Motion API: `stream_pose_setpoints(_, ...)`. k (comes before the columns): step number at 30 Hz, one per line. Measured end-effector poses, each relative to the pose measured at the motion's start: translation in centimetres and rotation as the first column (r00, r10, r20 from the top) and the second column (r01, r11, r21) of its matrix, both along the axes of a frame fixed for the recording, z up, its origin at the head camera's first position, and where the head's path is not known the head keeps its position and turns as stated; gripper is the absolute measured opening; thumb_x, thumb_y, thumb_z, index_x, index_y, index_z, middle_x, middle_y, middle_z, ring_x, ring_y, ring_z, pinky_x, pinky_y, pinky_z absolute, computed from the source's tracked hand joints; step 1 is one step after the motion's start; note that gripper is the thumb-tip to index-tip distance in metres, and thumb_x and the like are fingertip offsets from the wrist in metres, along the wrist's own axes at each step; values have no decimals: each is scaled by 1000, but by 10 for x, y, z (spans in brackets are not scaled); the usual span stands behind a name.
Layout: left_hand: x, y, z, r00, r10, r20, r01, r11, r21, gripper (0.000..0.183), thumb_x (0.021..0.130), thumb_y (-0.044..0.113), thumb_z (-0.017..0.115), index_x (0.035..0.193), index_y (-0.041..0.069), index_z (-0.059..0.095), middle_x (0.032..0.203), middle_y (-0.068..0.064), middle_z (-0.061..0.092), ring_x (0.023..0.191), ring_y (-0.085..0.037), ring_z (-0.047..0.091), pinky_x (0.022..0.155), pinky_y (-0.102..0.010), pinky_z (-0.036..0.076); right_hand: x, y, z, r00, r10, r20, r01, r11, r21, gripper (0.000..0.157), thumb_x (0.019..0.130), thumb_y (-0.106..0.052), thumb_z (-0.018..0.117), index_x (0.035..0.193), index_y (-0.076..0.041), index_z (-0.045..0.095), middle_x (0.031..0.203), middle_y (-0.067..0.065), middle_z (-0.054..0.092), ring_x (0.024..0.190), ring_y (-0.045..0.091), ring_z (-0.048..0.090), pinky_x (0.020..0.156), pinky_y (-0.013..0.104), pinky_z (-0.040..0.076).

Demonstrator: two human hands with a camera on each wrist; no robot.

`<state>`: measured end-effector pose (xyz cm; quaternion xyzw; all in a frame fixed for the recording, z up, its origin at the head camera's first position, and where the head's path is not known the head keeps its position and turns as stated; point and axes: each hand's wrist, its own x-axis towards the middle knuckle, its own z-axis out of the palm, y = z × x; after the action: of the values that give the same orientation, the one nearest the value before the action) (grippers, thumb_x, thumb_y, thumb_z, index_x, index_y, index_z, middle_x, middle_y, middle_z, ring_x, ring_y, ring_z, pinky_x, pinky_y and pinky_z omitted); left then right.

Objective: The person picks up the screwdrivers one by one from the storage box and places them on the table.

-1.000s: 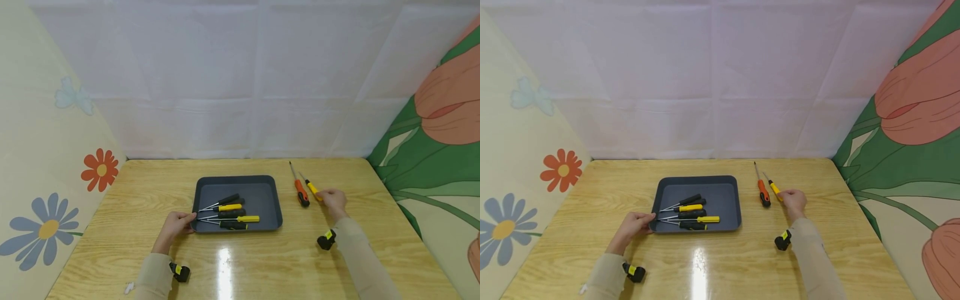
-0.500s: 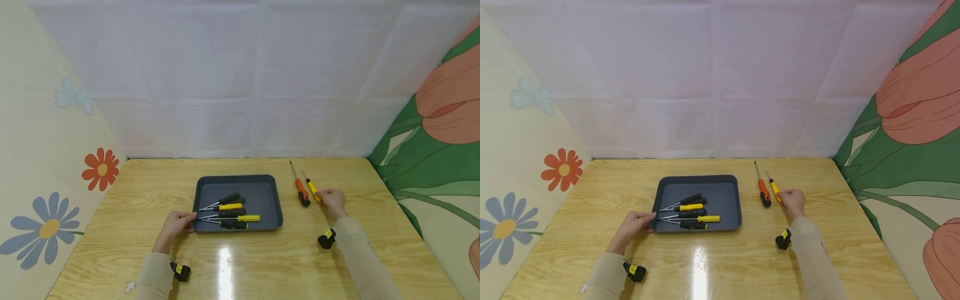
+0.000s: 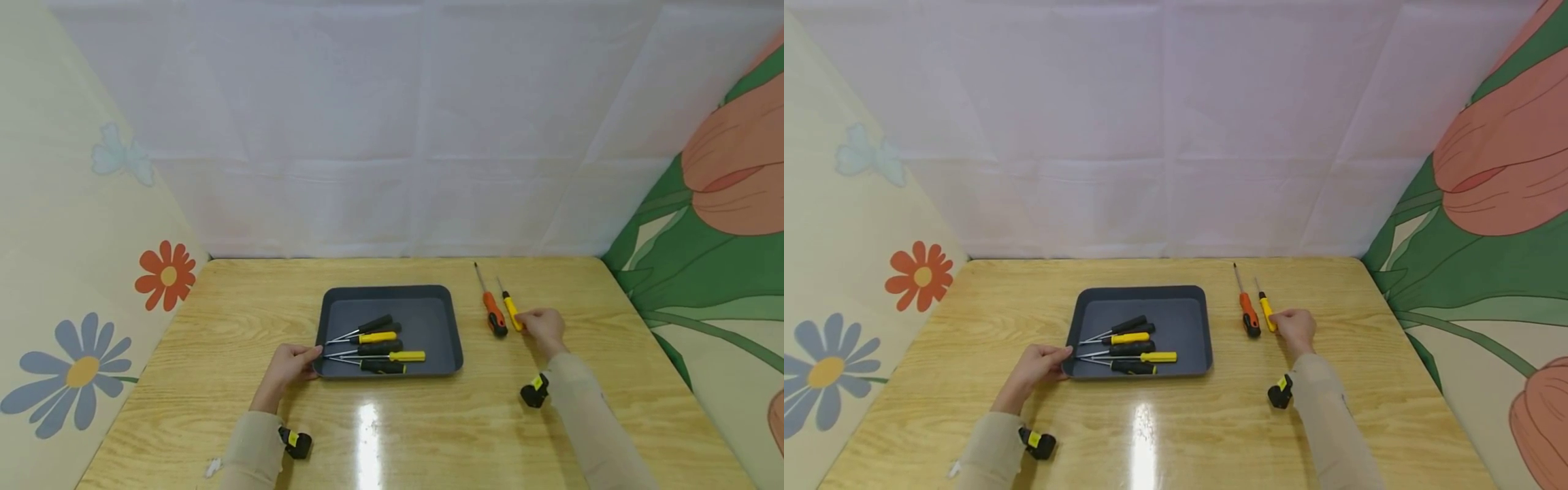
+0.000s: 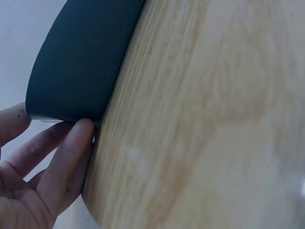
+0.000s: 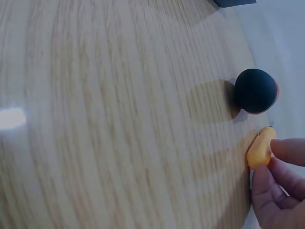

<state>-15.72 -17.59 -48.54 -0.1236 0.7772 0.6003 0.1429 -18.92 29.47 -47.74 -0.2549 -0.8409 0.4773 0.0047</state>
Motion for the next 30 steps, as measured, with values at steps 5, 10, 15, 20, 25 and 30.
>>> stream_pose_setpoints(5, 1, 1, 1, 1000, 4, -5, -4, 1000, 11, 27, 88, 9, 59, 98, -15, 63, 74, -10, 64, 60, -14, 59, 58, -30, 56, 2, 0, 0, 999, -21, -31, 21, 1000, -14, 31, 83, -11, 60, 104, 12, 61, 89, 16, 62, 57, 4, 53, 48, 15, 46)
stream_pose_setpoints(10, 2, 1, 2, 1000, -6, -20, 7, 999, 37, 27, 88, 7, 58, 98, -17, 61, 73, -10, 64, 60, -13, 59, 58, -29, 56, 4, -1, 1, 996, -77, -53, 74, 996, -51, 30, 85, -10, 59, 106, 12, 59, 96, 20, 60, 60, 4, 53, 47, 14, 47)
stream_pose_setpoints(15, 1, 1, 1, 1000, 7, -14, -7, 999, 38, 26, 88, 7, 58, 97, -17, 62, 73, -9, 63, 59, -13, 59, 57, -29, 55, 4, 0, 4, 993, -107, -54, 102, 992, -79, 30, 85, -10, 60, 107, 10, 60, 89, 13, 62, 61, 5, 55, 51, 17, 50)
stream_pose_setpoints(20, 1, 0, 0, 1000, -3, -14, 4, 999, 32, 27, 89, 8, 58, 99, -16, 62, 75, -10, 64, 61, -13, 59, 59, -30, 56, 3, 1, 8, 992, -109, -58, 105, 992, -73, 30, 85, -13, 59, 107, 7, 61, 80, 6, 63, 62, 8, 55, 51, 18, 49)
stream_pose_setpoints(25, 1, 0, 1, 1000, -3, -7, 3, 1000, 21, 27, 89, 9, 58, 98, -16, 62, 74, -9, 64, 61, -13, 59, 59, -30, 56, 2, 3, 11, 993, -87, -78, 82, 995, -62, 29, 87, -14, 57, 107, 7, 61, 80, 5, 62, 64, 8, 55, 51, 16, 48)
stream_pose_setpoints(30, 1, 1, 0, 1000, 0, -9, 0, 1000, 19, 26, 88, 9, 58, 98, -16, 63, 72, -8, 63, 60, -13, 58, 57, -29, 55, 4, 5, 15, 993, -62, -99, 50, 992, -119, 30, 89, -11, 54, 111, 10, 58, 86, 13, 63, 65, 9, 58, 56, 20, 53)
